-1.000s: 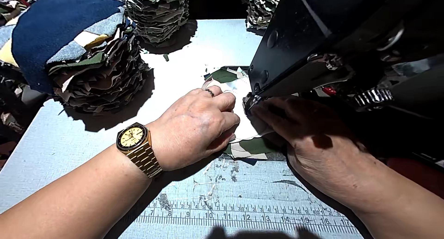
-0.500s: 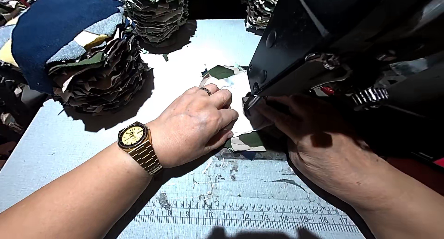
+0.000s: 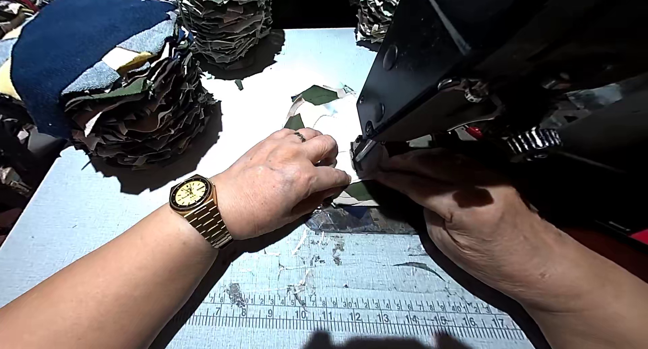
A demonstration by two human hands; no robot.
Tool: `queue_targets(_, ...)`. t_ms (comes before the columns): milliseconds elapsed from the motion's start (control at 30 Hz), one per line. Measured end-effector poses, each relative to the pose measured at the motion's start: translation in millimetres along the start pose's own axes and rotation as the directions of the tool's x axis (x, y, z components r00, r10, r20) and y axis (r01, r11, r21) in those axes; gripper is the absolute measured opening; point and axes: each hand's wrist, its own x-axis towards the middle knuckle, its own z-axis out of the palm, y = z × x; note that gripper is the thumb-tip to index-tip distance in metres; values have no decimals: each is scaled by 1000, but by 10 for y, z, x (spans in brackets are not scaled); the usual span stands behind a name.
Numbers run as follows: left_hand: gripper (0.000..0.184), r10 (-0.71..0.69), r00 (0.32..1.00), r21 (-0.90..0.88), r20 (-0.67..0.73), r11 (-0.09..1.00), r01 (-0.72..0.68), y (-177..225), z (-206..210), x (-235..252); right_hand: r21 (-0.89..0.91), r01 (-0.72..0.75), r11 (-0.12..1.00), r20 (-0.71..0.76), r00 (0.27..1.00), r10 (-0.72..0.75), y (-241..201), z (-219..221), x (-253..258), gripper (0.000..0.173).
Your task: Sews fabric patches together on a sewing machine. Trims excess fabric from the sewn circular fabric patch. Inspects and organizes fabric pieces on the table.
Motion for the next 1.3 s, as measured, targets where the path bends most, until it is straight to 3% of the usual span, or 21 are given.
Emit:
queue_targets(300, 31, -44, 999, 9, -2, 999, 44, -60, 33, -14, -48, -66, 997, 41, 997, 68, 15, -7, -6, 44)
queue_targets(400, 32, -69, 998, 19, -13, 997, 69, -72, 60, -5, -64, -186, 980, -13, 983, 186, 22, -48, -5, 37)
queue_targets(533, 32, -98, 994, 36, -38, 994, 100, -86, 91, 9, -220, -355, 908, -90, 935, 344, 122, -206, 3, 25)
queue_targets(700, 31, -144, 988, 80, -53, 986, 148, -59, 103, 37, -344, -513, 787, 16, 834, 551, 249, -303, -51, 32)
queue_targets(1100, 32, -215, 974, 118, -78, 968, 223, -18, 124, 84, -203, -525, 827, 151, 817, 556, 408, -411, -129, 38)
queue_targets(1300, 33, -261, 962, 152, -78, 951, 270, -33, 116, 86, -199, -589, 783, 179, 764, 620, 451, -411, -122, 39)
